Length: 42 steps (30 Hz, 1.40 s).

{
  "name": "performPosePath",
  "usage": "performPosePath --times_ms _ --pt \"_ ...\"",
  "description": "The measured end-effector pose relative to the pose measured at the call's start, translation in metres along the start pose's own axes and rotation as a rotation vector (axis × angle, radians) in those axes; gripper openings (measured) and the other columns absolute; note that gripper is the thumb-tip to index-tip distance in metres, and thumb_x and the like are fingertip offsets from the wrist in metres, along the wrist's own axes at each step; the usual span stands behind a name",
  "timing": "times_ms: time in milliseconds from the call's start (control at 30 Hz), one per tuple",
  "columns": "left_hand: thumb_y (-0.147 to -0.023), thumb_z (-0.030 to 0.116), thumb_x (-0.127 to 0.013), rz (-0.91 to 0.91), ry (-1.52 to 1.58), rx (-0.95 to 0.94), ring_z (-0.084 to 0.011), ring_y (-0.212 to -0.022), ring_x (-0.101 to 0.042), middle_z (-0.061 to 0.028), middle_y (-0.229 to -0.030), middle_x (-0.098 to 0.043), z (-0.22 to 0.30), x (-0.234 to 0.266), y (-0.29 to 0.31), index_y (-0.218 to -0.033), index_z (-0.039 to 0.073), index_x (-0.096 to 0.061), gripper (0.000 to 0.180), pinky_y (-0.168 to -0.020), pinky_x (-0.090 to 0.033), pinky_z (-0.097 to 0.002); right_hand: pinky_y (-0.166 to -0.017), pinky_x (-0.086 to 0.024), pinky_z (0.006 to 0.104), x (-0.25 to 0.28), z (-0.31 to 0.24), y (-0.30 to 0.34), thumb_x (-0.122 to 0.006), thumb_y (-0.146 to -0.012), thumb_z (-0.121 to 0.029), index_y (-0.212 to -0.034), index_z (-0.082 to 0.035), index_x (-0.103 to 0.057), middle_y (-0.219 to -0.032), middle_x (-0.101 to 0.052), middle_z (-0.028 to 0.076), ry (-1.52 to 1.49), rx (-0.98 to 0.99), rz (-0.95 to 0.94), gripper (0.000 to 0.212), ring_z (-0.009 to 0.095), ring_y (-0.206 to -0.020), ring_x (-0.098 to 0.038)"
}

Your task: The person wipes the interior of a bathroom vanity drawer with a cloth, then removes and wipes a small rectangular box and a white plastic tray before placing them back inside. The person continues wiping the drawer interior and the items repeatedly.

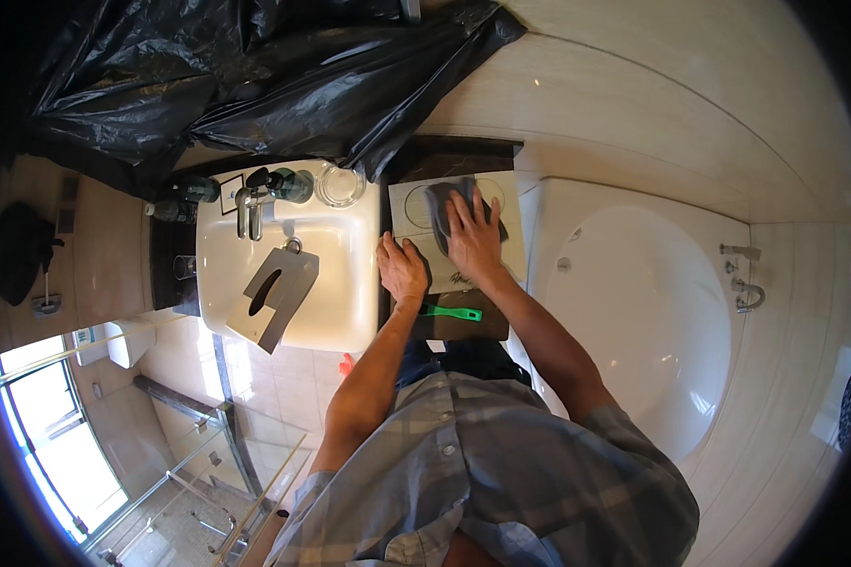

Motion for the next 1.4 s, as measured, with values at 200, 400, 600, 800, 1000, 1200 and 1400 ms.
performPosePath --times_ms 200,400,600,800,1000,1200,1400 --pt "-0.098 0.029 -0.049 0.012 -0.060 -0.068 -0.0416 -0.122 -0.049 -0.0227 -0.134 -0.052 0.007 -0.006 0.003 -0.134 -0.001 -0.047 0.047 -0.100 -0.042 -0.0476 -0.110 -0.021 0.0674 -0.001 0.026 0.025 -0.068 -0.079 -0.021 -0.130 0.000 -0.057 -0.146 -0.045 0.011 0.043 -0.047 -0.046 0.056 0.041 -0.142 -0.029" --pt "-0.098 0.030 -0.049 0.008 -0.033 -0.041 -0.0418 -0.122 -0.049 -0.0229 -0.134 -0.051 0.001 -0.001 0.002 -0.134 -0.001 -0.046 0.048 -0.100 -0.042 -0.0475 -0.109 -0.021 0.0681 0.022 0.044 -0.005 -0.069 -0.081 -0.025 -0.124 -0.002 -0.061 -0.140 -0.049 0.009 0.074 -0.088 0.009 0.049 0.040 -0.141 -0.031" --pt "-0.099 0.032 -0.047 -0.010 -0.052 0.010 -0.0410 -0.124 -0.048 -0.0220 -0.135 -0.051 -0.005 -0.004 0.000 -0.137 -0.001 -0.045 0.050 -0.101 -0.041 -0.0467 -0.108 -0.022 0.0675 0.022 0.040 0.016 -0.065 -0.075 -0.011 -0.110 0.008 -0.064 -0.128 -0.056 0.019 0.218 -0.192 -0.025 0.040 0.040 -0.134 -0.040" --pt "-0.099 0.032 -0.047 0.001 -0.029 -0.010 -0.0406 -0.124 -0.048 -0.0219 -0.135 -0.051 0.001 -0.004 0.000 -0.136 -0.001 -0.045 0.050 -0.101 -0.041 -0.0467 -0.113 -0.025 0.0593 0.005 0.020 0.026 -0.063 -0.074 -0.005 -0.116 0.008 -0.063 -0.136 -0.052 0.019 -0.071 -0.141 -0.012 0.044 0.040 -0.133 -0.042" --pt "-0.099 0.032 -0.048 0.005 0.013 0.004 -0.0419 -0.121 -0.049 -0.0227 -0.132 -0.052 -0.001 -0.001 0.000 -0.135 -0.001 -0.046 0.049 -0.099 -0.042 -0.0478 -0.111 -0.026 0.0593 0.009 0.037 0.008 -0.065 -0.084 -0.012 -0.130 0.004 -0.053 -0.147 -0.044 0.016 -0.075 0.010 0.009 0.050 0.041 -0.138 -0.036" --pt "-0.098 0.030 -0.050 0.007 0.141 0.047 -0.0442 -0.121 -0.048 -0.0253 -0.130 -0.052 -0.019 -0.004 -0.003 -0.134 -0.003 -0.046 0.049 -0.100 -0.041 -0.0484 -0.110 -0.024 0.0628 0.023 0.037 0.078 -0.066 -0.087 -0.018 -0.132 0.004 -0.050 -0.152 -0.034 0.019 -0.007 -0.254 -0.024 0.053 0.048 -0.139 -0.030" --pt "-0.097 0.029 -0.053 -0.010 0.230 0.030 -0.0444 -0.120 -0.048 -0.0267 -0.129 -0.052 -0.020 -0.007 -0.003 -0.135 -0.005 -0.046 0.051 -0.103 -0.039 -0.0473 -0.108 -0.020 0.0691 0.027 0.031 0.074 -0.071 -0.080 -0.020 -0.130 0.005 -0.051 -0.142 -0.039 0.018 0.075 -0.433 0.039 0.060 0.050 -0.138 -0.029"
Point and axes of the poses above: each hand's wrist, its own y-axis away from the middle knuckle, its own x-axis out of the back of the hand, z = x × y, the point moved 8 cm from there along -y, towards the middle knuckle
